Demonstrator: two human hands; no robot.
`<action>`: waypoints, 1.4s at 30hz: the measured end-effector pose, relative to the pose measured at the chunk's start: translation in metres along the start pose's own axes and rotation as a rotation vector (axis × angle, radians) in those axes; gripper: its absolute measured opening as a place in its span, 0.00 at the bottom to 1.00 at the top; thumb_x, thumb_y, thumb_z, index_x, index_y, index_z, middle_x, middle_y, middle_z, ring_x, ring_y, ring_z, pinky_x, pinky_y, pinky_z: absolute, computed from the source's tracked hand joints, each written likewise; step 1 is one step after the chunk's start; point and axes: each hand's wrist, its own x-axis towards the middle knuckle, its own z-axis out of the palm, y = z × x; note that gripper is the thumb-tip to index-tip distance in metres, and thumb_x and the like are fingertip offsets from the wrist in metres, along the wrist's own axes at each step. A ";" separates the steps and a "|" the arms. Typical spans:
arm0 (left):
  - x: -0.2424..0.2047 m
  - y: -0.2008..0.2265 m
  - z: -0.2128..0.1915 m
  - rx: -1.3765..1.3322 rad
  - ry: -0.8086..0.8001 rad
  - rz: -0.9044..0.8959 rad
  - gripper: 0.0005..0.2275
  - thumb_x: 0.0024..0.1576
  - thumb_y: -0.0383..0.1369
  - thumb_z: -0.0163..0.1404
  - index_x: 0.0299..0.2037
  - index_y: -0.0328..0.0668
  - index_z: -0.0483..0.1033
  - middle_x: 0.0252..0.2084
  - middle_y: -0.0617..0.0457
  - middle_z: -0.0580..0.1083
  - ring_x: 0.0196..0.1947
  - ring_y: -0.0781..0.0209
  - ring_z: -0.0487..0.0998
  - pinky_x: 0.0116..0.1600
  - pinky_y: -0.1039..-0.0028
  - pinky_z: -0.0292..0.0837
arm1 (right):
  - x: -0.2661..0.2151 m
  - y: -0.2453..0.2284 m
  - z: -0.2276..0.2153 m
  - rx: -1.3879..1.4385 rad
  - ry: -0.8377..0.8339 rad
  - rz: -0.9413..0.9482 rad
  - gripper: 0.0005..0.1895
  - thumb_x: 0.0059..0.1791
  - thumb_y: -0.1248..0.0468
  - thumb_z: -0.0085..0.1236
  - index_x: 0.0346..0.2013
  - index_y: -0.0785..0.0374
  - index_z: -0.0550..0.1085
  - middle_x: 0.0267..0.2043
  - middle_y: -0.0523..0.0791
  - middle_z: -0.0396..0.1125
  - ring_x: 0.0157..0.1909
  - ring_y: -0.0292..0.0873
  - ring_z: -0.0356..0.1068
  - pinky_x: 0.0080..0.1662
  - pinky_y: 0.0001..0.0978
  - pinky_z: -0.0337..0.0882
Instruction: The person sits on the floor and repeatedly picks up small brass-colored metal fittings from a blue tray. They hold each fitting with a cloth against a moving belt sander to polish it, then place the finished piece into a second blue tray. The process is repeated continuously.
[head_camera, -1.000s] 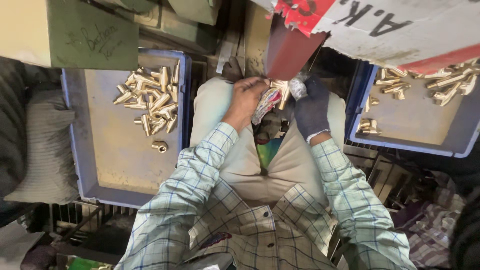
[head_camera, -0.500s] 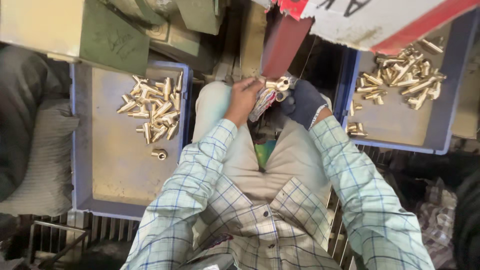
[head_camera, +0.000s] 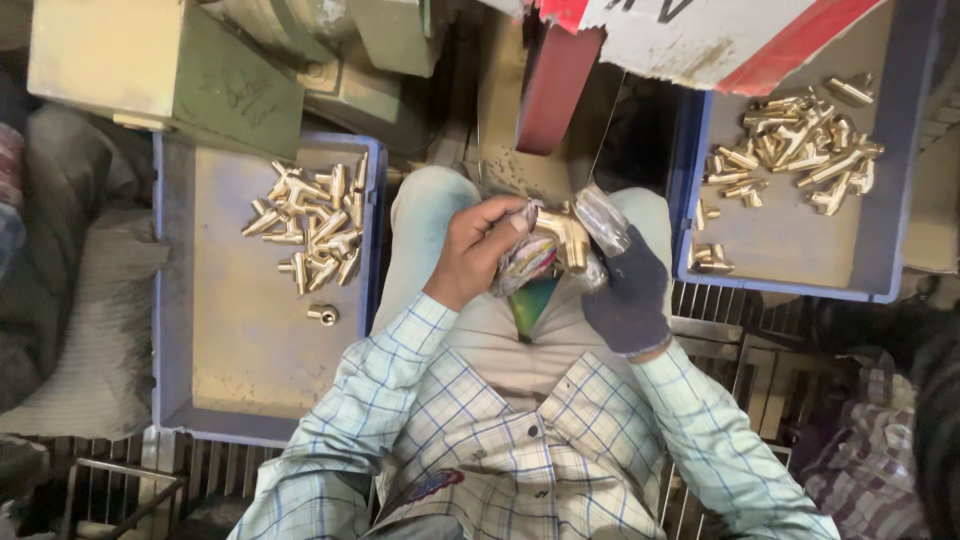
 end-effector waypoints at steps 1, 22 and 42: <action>0.008 -0.010 -0.003 0.018 0.000 -0.022 0.11 0.64 0.32 0.51 0.48 0.29 0.78 0.39 0.57 0.78 0.40 0.73 0.75 0.46 0.80 0.72 | 0.002 0.011 0.005 0.004 0.019 -0.028 0.22 0.54 0.70 0.51 0.65 0.65 0.70 0.66 0.54 0.67 0.69 0.53 0.69 0.68 0.39 0.68; 0.075 -0.086 -0.013 0.105 0.241 -0.217 0.09 0.61 0.30 0.52 0.36 0.29 0.79 0.29 0.55 0.77 0.30 0.72 0.72 0.38 0.77 0.70 | 0.042 0.116 0.067 -0.121 -0.079 0.274 0.17 0.42 0.67 0.68 0.44 0.66 0.75 0.40 0.55 0.73 0.44 0.58 0.74 0.45 0.41 0.72; 0.082 -0.115 -0.012 -0.477 0.325 -0.476 0.07 0.61 0.28 0.53 0.35 0.28 0.80 0.29 0.49 0.77 0.24 0.65 0.76 0.29 0.73 0.73 | 0.034 0.146 0.080 -0.228 -0.212 0.252 0.18 0.37 0.71 0.60 0.42 0.67 0.76 0.38 0.50 0.73 0.44 0.51 0.72 0.45 0.40 0.72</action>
